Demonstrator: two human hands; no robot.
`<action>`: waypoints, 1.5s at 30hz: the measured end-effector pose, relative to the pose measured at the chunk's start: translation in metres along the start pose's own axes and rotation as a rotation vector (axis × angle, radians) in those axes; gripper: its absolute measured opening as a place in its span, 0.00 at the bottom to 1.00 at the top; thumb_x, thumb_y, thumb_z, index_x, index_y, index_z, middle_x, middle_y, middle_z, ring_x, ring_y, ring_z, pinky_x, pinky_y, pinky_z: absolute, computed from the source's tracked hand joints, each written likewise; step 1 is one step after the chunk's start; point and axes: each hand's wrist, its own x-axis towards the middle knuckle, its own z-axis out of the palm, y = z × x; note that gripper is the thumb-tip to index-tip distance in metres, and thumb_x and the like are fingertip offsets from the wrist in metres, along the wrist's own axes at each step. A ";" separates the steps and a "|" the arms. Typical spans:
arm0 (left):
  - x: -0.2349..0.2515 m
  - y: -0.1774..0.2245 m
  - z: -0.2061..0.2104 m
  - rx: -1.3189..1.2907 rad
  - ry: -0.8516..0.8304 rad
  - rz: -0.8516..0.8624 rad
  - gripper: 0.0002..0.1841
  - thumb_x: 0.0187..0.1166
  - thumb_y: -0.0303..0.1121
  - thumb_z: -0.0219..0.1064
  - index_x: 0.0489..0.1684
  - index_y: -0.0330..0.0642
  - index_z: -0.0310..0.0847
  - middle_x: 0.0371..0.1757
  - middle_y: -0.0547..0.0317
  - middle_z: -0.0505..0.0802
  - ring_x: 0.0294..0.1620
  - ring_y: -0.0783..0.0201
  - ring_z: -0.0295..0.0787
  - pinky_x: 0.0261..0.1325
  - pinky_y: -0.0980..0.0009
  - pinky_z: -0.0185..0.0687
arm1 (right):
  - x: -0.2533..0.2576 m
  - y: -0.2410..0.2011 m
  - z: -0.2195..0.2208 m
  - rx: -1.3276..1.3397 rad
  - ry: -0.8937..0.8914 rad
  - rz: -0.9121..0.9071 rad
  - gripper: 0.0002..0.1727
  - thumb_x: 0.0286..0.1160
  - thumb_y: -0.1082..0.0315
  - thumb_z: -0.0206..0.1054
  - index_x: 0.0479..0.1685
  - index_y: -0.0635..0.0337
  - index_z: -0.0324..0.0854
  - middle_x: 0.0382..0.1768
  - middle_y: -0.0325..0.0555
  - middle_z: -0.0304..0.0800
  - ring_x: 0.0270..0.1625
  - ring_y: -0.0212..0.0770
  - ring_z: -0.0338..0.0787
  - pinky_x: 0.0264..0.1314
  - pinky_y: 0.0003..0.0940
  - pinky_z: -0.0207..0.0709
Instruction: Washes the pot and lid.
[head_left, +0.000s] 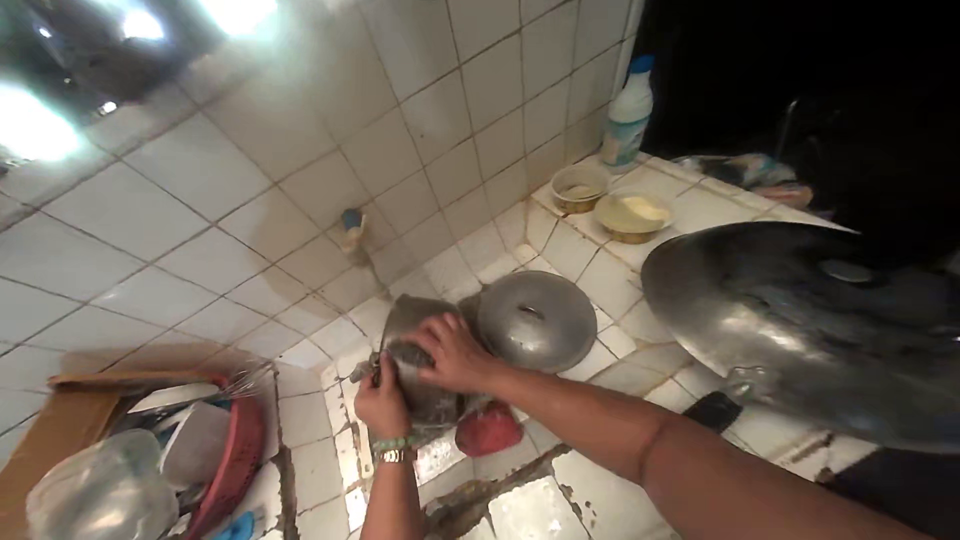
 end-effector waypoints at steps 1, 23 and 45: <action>0.005 0.002 -0.001 0.032 0.002 -0.023 0.26 0.84 0.48 0.67 0.26 0.28 0.85 0.23 0.45 0.85 0.29 0.51 0.82 0.41 0.47 0.76 | 0.016 0.004 -0.001 0.010 0.014 0.067 0.28 0.77 0.58 0.68 0.78 0.55 0.79 0.72 0.66 0.80 0.78 0.70 0.73 0.79 0.69 0.62; 0.079 0.058 0.024 0.382 -0.165 0.002 0.24 0.90 0.51 0.56 0.58 0.37 0.87 0.52 0.37 0.93 0.57 0.37 0.90 0.58 0.34 0.78 | 0.075 0.015 0.033 0.142 0.387 0.236 0.21 0.85 0.57 0.62 0.54 0.72 0.84 0.55 0.64 0.89 0.66 0.63 0.86 0.74 0.56 0.75; 0.091 0.055 0.023 0.406 -0.195 0.058 0.22 0.89 0.48 0.58 0.54 0.37 0.88 0.49 0.37 0.93 0.55 0.38 0.90 0.57 0.34 0.77 | 0.085 0.033 0.028 0.221 0.421 0.261 0.23 0.87 0.57 0.61 0.58 0.74 0.81 0.58 0.67 0.87 0.67 0.65 0.84 0.74 0.60 0.72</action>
